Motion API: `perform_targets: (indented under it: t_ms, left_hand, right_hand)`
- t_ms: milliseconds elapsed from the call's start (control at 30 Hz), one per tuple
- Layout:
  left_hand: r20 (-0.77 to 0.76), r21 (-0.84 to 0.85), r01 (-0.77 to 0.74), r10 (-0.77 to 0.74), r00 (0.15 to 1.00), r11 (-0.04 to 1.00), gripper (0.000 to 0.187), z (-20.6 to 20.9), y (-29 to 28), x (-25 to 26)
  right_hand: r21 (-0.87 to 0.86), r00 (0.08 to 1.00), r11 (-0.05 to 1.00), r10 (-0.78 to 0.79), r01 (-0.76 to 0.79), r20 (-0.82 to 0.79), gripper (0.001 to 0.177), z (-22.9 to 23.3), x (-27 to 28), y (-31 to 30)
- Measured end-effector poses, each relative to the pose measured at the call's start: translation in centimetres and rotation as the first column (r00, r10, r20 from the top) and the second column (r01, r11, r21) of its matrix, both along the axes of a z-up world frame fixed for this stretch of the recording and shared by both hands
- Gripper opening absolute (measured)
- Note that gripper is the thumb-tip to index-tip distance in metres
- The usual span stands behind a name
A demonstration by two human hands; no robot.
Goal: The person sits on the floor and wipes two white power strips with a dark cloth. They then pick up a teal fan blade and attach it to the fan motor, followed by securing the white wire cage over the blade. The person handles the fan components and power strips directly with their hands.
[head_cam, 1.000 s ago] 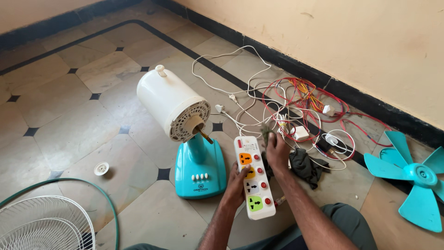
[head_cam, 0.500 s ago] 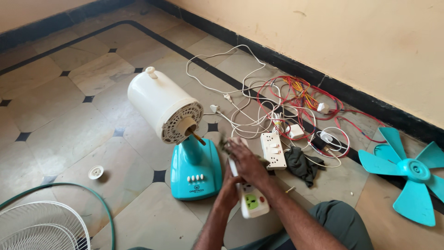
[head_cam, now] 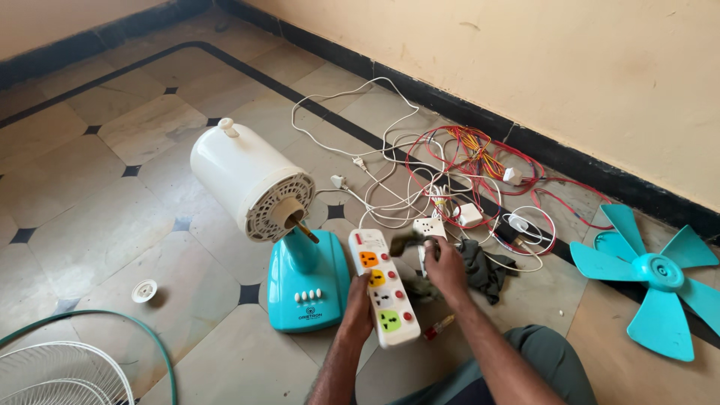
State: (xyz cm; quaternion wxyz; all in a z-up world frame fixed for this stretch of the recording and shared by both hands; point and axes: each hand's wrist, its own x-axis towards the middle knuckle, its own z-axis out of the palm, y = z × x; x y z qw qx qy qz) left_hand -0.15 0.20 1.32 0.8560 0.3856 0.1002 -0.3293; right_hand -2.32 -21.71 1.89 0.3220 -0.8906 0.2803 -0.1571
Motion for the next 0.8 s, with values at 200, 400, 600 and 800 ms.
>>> perform_targets:
  t_ms: [200, 400, 600, 800]
  left_hand:
    - [0.128, 0.024, -0.009, 0.006, 0.992, 1.0, 0.061, 0.7, -0.2, 0.4]
    - [0.065, 0.073, -0.072, 0.068, 0.996, 0.995, 0.061, -1.9, -1.9, 1.8]
    - [0.084, -0.003, -0.139, 0.138, 0.987, 0.99, 0.054, -7.9, -6.7, 6.2]
    - [0.095, -0.052, -0.192, 0.196, 0.976, 0.98, 0.058, -11.7, -12.3, 11.9]
  right_hand:
    - [-0.145, 0.875, 0.977, 0.067, -0.154, -0.48, 0.088, 3.4, -0.8, 0.7]
    - [-0.168, 0.883, 0.966, 0.101, -0.198, -0.459, 0.084, 3.1, -1.1, 1.3]
    - [-0.21, 0.906, 0.952, 0.123, -0.224, -0.406, 0.08, 1.6, 0.2, -2.2]
    - [-0.213, 0.903, 0.945, 0.145, -0.247, -0.405, 0.08, 2.2, 2.4, -6.8]
